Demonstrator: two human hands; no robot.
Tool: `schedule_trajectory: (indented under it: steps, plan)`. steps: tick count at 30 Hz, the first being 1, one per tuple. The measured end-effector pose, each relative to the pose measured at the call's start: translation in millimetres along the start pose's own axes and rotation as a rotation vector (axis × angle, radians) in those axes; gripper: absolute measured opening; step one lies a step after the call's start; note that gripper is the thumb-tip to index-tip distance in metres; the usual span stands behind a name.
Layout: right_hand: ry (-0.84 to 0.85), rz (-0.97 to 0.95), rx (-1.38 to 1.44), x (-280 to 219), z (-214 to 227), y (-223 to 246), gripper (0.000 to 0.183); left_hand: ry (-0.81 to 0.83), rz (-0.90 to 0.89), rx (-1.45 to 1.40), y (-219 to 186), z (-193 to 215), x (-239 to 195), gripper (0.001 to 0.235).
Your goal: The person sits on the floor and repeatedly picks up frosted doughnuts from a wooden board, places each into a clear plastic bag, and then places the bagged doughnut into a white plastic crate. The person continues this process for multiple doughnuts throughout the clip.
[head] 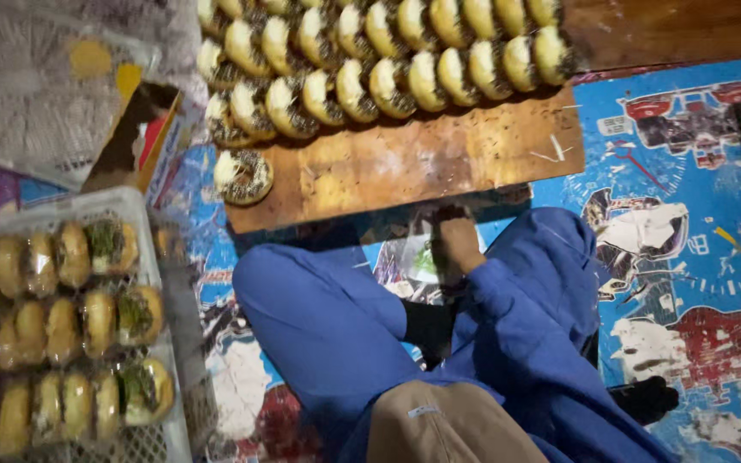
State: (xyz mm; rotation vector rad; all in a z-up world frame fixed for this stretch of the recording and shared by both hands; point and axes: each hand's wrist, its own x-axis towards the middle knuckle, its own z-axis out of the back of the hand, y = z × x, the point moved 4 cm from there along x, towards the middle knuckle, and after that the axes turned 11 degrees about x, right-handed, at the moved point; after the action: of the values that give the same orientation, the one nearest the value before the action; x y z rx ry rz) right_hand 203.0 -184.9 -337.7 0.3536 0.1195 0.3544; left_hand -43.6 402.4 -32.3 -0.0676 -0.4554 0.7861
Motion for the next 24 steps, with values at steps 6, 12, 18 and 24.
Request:
schedule_trajectory:
  steps: [6, 12, 18, 24]
  plan:
    - [-0.03, 0.0, 0.059, -1, -12, -1, 0.028, 0.139, -0.207, -0.414, -123, 5, -68, 0.036]
    - [-0.084, 0.035, 0.077, 0, -29, -14, 0.031, 0.674, -0.373, -0.831, -264, -46, -208, 0.035]
    - [-0.05, -0.004, 0.201, -1, -45, -26, 0.033, 0.912, -0.528, -1.159, -345, -84, -342, 0.031]
    - [0.093, -0.029, 0.346, -6, -16, -18, 0.018, 0.844, -0.335, -1.145, -322, -113, -338, 0.037]
